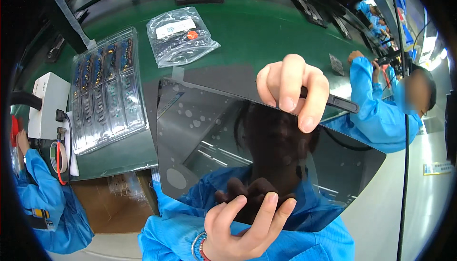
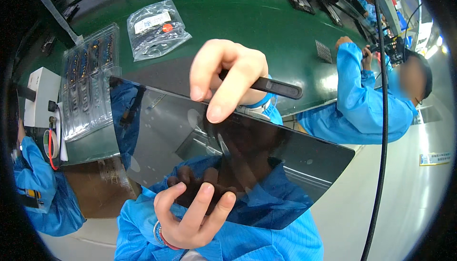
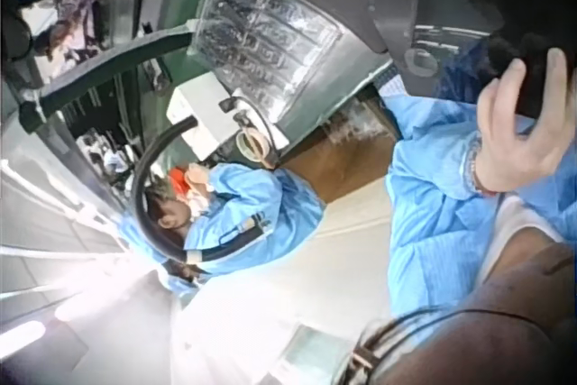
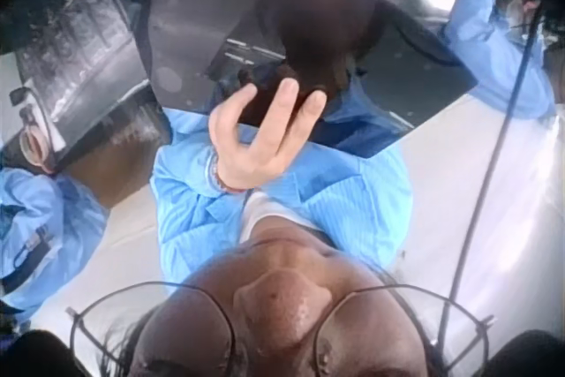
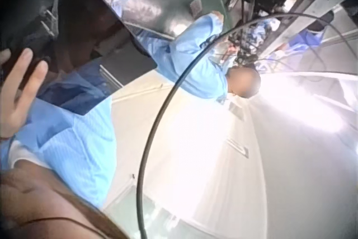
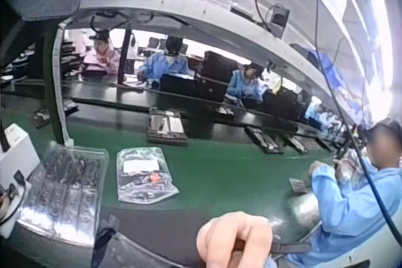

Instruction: The person assembles electronic components into a device chassis using tweezers. They pick up small parts from a tray, place them into the chassis, and occasionally flip the device to inspect the screen side. The process involves precise placement of components and handling of the device frame.

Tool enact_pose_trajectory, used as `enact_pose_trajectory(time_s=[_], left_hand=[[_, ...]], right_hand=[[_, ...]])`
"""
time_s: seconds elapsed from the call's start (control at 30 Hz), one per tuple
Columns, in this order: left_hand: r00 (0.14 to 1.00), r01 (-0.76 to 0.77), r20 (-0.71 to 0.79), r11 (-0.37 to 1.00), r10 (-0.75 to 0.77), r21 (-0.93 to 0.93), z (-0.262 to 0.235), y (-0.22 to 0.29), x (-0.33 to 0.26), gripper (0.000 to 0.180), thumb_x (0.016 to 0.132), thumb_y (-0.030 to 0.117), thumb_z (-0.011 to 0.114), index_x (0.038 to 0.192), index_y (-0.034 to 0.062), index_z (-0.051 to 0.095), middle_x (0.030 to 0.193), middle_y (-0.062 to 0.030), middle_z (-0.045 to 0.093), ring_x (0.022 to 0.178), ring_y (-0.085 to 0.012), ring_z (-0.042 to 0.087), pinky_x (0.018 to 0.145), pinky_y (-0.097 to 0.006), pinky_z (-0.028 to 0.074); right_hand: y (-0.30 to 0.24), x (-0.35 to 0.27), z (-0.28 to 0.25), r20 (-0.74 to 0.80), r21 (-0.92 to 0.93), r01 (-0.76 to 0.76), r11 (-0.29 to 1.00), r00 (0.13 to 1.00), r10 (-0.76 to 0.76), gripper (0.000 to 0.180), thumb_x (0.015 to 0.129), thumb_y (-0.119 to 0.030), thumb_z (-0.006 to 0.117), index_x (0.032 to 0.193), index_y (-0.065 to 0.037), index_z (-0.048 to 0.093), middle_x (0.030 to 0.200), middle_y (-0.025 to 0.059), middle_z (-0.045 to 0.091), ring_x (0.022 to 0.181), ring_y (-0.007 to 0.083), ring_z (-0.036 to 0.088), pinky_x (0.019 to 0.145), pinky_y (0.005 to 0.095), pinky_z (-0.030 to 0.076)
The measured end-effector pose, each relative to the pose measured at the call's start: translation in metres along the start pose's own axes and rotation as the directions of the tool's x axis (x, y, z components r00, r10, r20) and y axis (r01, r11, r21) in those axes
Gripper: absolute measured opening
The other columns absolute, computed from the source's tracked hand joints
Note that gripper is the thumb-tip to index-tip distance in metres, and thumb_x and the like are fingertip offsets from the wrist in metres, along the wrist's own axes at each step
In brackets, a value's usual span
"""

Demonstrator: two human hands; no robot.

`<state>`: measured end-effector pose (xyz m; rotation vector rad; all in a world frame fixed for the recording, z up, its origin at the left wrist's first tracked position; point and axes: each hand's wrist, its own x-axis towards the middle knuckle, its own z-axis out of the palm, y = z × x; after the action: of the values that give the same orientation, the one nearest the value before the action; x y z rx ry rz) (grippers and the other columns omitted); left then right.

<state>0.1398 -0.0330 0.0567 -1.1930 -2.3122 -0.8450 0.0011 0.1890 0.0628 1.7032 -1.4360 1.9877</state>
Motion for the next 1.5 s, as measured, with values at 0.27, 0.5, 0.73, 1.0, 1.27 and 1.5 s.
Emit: enact_pose_trajectory(time_s=[0.27, 0.5, 0.73, 1.0, 1.27, 1.5], left_hand=[[1.000, -0.007, 0.012, 1.000, 0.006, 0.029, 0.002, 0.004, -0.006, 0.035, 0.070, 0.014, 0.069, 0.102, 0.0270, 0.064, 0.118, -0.0004, 0.050, 0.095, -0.0304, 0.044, 0.074, -0.033, 0.043], [0.999, -0.041, 0.006, 0.997, 0.041, 0.060, 0.003, 0.001, -0.002, 0.036, 0.069, 0.014, 0.070, 0.102, 0.0257, 0.064, 0.118, -0.0035, 0.050, 0.094, -0.0312, 0.045, 0.076, -0.035, 0.044], [1.000, -0.021, 0.015, 0.997, 0.020, 0.073, 0.005, 0.002, -0.003, 0.036, 0.069, 0.013, 0.069, 0.102, 0.0256, 0.064, 0.120, -0.0037, 0.049, 0.095, -0.0314, 0.045, 0.077, -0.034, 0.044], [1.000, -0.011, -0.001, 0.993, 0.011, 0.117, 0.005, 0.001, -0.002, 0.035, 0.071, 0.013, 0.067, 0.103, 0.0266, 0.064, 0.119, -0.0022, 0.049, 0.093, -0.0307, 0.044, 0.076, -0.033, 0.043], [0.999, 0.000, -0.032, 0.997, 0.002, 0.080, 0.003, 0.004, -0.003, 0.035, 0.072, 0.016, 0.066, 0.104, 0.0301, 0.063, 0.118, 0.0033, 0.049, 0.092, -0.0290, 0.044, 0.071, -0.032, 0.041], [0.999, 0.011, -0.044, 0.996, -0.007, 0.091, 0.004, 0.002, -0.005, 0.036, 0.072, 0.016, 0.066, 0.105, 0.0307, 0.063, 0.118, 0.0032, 0.049, 0.093, -0.0289, 0.044, 0.071, -0.033, 0.041]], right_hand=[[0.005, -0.002, 0.004, -0.119, 0.129, 0.090, 0.988, 0.990, -0.074, 0.019, 0.077, 0.003, 0.063, 0.088, -0.004, 0.050, 0.091, 0.0276, 0.056, 0.073, 0.0231, 0.057, 0.052, 0.0229, 0.044], [0.000, -0.005, 0.001, -0.127, 0.075, 0.027, 0.997, 0.992, -0.017, 0.016, 0.077, 0.001, 0.063, 0.085, -0.004, 0.051, 0.093, 0.0289, 0.056, 0.075, 0.0248, 0.059, 0.050, 0.0230, 0.044], [0.005, -0.003, 0.007, -0.154, 0.026, 0.070, 0.997, 0.986, -0.065, 0.005, 0.081, -0.006, 0.061, 0.085, -0.003, 0.062, 0.096, 0.0245, 0.056, 0.069, 0.0210, 0.055, 0.049, 0.0207, 0.040], [-0.001, -0.006, 0.011, -0.176, 0.013, -0.041, 0.999, 0.983, 0.043, 0.006, 0.082, -0.004, 0.059, 0.088, -0.004, 0.058, 0.096, 0.0253, 0.056, 0.060, 0.0179, 0.052, 0.052, 0.0213, 0.039], [0.001, 0.001, 0.004, -0.127, 0.086, 0.041, 0.995, 0.991, -0.030, 0.032, 0.075, 0.003, 0.064, 0.092, -0.008, 0.040, 0.088, 0.0312, 0.057, 0.074, 0.0263, 0.060, 0.051, 0.0234, 0.041], [-0.002, 0.003, 0.009, -0.159, 0.047, -0.010, 0.999, 0.987, 0.018, 0.028, 0.079, 0.000, 0.061, 0.091, -0.012, 0.039, 0.089, 0.0203, 0.057, 0.066, 0.0182, 0.056, 0.052, 0.0248, 0.042]])
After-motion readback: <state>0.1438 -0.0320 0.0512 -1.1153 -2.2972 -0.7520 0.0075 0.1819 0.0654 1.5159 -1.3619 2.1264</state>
